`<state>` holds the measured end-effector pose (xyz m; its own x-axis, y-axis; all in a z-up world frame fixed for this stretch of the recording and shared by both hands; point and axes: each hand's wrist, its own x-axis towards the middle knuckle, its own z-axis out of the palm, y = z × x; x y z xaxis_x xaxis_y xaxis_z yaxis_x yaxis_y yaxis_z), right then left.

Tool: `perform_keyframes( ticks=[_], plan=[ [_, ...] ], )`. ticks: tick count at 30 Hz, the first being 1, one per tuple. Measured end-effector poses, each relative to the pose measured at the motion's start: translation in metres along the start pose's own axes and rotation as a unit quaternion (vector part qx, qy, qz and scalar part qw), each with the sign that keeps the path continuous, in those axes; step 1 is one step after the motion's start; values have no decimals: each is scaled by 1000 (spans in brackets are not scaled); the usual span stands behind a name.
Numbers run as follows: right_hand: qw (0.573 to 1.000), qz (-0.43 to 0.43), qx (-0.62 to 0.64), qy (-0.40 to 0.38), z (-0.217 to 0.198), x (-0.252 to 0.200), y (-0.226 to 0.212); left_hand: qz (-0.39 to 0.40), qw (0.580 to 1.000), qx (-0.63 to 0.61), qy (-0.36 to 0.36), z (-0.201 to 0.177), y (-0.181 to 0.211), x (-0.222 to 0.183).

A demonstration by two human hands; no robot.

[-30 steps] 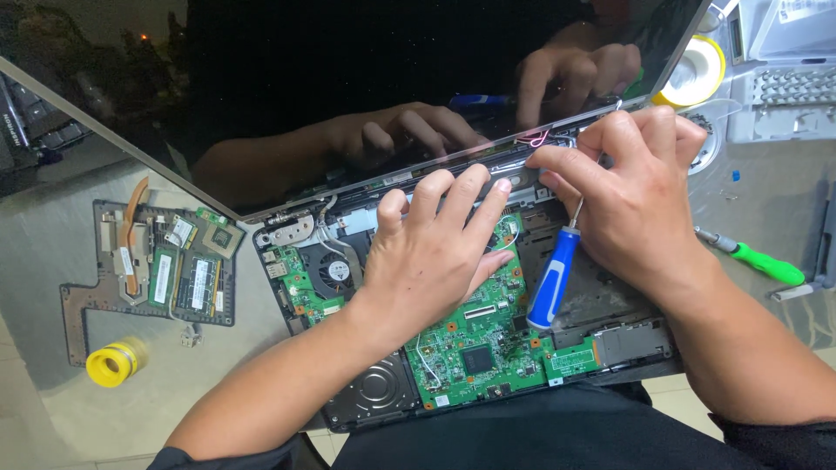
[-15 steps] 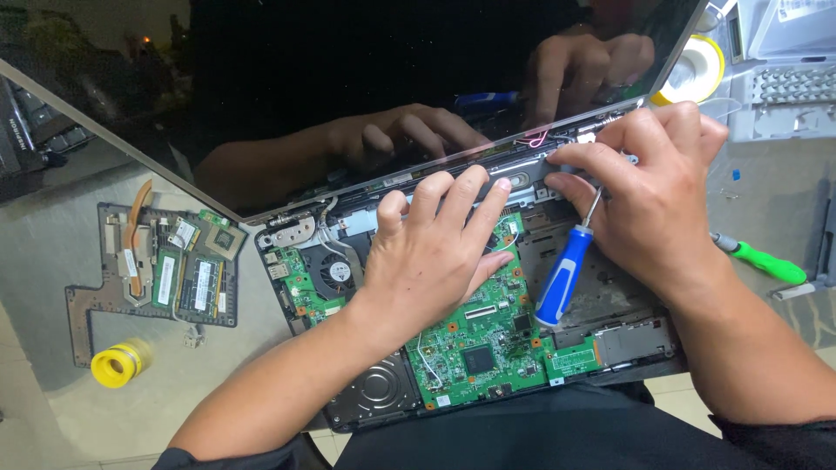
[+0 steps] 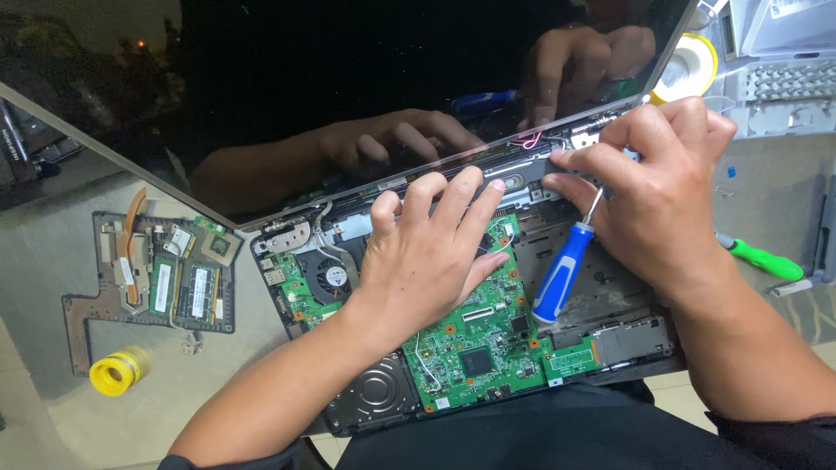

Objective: Routing internal cables and securing components with a screwdriver inside a laptop

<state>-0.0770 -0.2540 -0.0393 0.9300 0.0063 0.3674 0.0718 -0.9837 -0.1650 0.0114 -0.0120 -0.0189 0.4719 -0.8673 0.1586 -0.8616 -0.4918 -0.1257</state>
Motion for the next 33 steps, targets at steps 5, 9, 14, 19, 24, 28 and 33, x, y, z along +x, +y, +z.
perform_keyframes(
  ticks=[5,9,14,19,24,28,33],
  plan=[
    [1000,-5,-30,6,-5,-1,2,17,999,38,7,-2,1,-2],
    [998,-18,-52,4,-7,-1,0,36,998,49,13,-3,0,-2],
    [998,-14,-63,3,-7,0,1,32,999,34,-3,-2,2,-2],
    [998,-13,-64,-1,-8,1,1,33,999,12,-11,0,2,-1],
    [999,-24,-41,-4,-5,1,0,24,999,-41,-13,2,0,1],
    [998,-8,-52,-23,-7,1,0,17,998,-58,-15,4,0,1],
    [999,-16,-34,-14,-5,2,1,15,996,-82,-18,6,-1,2]
  ],
)
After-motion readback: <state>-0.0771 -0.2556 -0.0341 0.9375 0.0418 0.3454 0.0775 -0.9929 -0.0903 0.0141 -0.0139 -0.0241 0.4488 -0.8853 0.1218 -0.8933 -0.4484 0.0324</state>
